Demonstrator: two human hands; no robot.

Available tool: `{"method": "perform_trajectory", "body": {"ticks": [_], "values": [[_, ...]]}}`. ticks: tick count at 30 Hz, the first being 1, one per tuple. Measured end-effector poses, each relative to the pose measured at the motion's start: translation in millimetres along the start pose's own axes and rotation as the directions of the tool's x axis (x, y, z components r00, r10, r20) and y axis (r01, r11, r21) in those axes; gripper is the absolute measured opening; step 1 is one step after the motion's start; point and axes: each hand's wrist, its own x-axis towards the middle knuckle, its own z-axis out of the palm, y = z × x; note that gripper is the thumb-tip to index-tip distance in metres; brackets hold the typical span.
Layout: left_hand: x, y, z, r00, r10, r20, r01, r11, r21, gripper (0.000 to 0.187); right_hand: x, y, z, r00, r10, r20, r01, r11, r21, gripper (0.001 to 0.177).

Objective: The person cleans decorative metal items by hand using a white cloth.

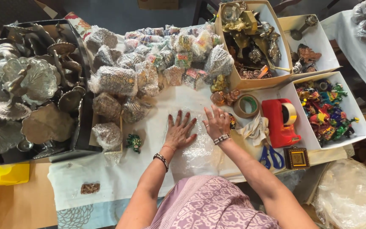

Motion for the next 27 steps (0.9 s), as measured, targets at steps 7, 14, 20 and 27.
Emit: {"method": "perform_trajectory", "body": {"ticks": [7,14,20,27], "values": [[0.6,2.2,-10.8,0.999,-0.011,0.044,0.011,1.000,0.015,0.077,-34.8,45.5,79.4,0.923,0.259,0.284,-0.319,0.929,0.189,0.010],[1.2,0.9,-4.5,1.000,-0.005,0.028,0.003,0.999,0.048,0.076,-36.6,93.9,66.6,0.679,0.634,0.370,-0.732,0.626,0.271,0.012],[0.9,1.0,-6.9,1.000,-0.013,0.028,0.011,0.999,0.053,0.076,-48.1,51.4,23.5,0.812,0.584,-0.001,-0.550,0.766,0.332,0.036],[1.7,-2.6,10.3,1.000,-0.020,-0.017,0.021,0.999,0.043,0.076,-96.7,-29.9,-22.6,0.954,-0.258,0.153,0.158,0.866,0.475,0.047]]}}
